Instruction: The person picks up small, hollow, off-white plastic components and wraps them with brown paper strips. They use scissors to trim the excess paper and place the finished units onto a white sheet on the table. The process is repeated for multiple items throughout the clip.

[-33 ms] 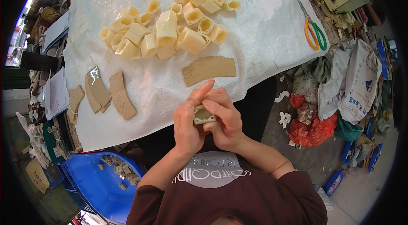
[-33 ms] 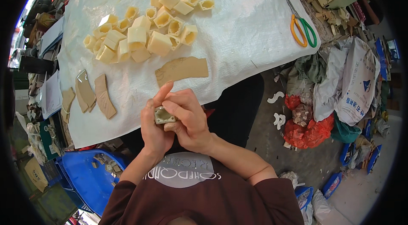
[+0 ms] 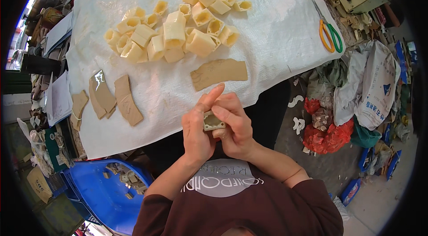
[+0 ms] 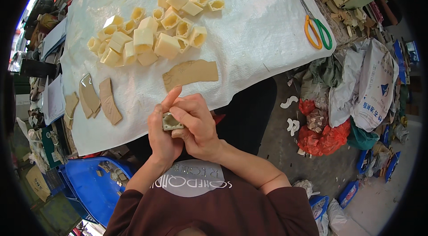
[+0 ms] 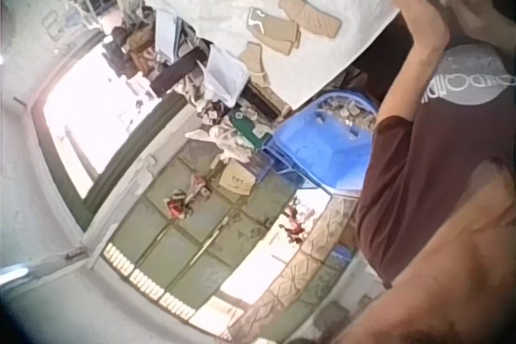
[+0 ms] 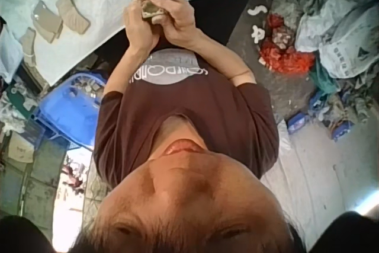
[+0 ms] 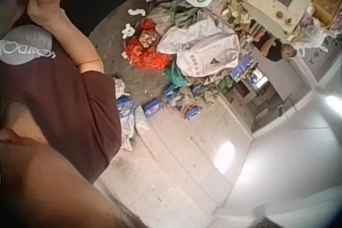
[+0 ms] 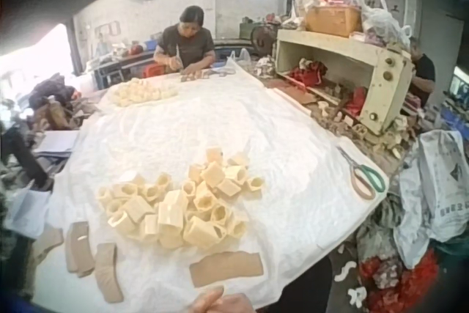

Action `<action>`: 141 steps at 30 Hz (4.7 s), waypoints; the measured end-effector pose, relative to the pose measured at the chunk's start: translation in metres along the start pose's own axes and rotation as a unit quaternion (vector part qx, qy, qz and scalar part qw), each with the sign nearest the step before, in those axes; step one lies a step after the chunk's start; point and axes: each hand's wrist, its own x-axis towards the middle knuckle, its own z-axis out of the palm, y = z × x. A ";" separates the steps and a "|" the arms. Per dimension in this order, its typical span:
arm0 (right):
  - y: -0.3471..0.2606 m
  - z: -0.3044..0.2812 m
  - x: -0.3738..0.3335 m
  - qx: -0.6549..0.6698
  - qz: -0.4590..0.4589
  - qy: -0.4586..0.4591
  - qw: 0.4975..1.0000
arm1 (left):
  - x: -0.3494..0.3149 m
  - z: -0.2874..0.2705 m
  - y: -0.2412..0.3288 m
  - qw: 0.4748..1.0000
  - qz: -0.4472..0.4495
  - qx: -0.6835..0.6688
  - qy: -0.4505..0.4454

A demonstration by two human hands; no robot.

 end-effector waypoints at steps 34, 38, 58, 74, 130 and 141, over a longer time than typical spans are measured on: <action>-0.020 -0.033 0.045 -0.056 0.211 -0.056 0.974 | 0.002 0.001 0.026 0.962 0.182 0.201 -0.024; -0.010 -0.025 0.031 0.213 0.272 -0.013 0.938 | 0.008 -0.012 0.007 0.963 0.143 0.213 -0.086; -0.017 -0.016 0.021 0.230 0.302 0.027 0.925 | 0.008 -0.001 0.007 0.988 0.004 -0.125 -0.090; -0.012 -0.012 0.012 0.176 0.297 0.013 0.938 | 0.006 0.002 0.008 0.995 -0.027 -0.089 -0.035; -0.004 -0.036 0.018 0.289 0.302 -0.136 0.898 | 0.005 -0.005 0.010 0.988 -0.098 0.047 -0.109; -0.003 -0.036 0.022 0.392 0.383 -0.137 0.825 | 0.000 -0.002 0.004 0.990 -0.052 0.092 -0.093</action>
